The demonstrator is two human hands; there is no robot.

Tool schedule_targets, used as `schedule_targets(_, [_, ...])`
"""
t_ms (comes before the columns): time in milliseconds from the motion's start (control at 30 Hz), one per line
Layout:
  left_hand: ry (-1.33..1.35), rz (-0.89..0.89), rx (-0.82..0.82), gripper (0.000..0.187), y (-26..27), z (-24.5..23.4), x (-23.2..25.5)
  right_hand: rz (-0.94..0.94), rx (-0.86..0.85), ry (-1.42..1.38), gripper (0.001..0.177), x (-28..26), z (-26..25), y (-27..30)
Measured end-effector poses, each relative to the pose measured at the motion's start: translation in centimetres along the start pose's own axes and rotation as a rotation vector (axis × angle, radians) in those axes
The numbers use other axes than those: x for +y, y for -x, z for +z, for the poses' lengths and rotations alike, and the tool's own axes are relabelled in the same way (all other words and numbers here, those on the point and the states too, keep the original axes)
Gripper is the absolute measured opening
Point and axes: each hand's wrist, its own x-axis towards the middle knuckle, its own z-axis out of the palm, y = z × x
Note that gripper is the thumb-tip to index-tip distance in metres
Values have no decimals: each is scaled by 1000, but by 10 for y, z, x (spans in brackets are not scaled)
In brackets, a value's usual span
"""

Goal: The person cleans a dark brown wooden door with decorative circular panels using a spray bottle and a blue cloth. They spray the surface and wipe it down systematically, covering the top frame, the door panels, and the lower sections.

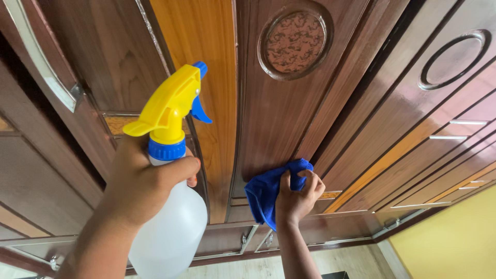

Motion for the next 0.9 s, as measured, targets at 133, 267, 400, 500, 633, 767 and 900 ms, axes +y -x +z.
schedule_targets(133, [42,8,-12,15,1,6,-2,-29,-37,-65,35,25,5,4])
schedule_targets(267, [20,-15,-3,17,3,10,-1,41,-92,-88,35,48,11,14])
schedule_targets(400, [34,-34,2,21,3,14,-2,146,-126,-23,33,55,13,17])
schedule_targets(500, [-30,-47,1,12,3,17,-8,191,-125,-102,30,58,13,16])
schedule_targets(633, [28,-38,-16,14,7,21,-14,210,-148,-106,29,67,12,19])
schedule_targets(767, [10,-57,3,17,8,21,-13,260,-192,-82,28,77,13,24])
schedule_targets(900, [-38,-63,9,17,10,22,-13,232,-212,-85,26,86,16,27])
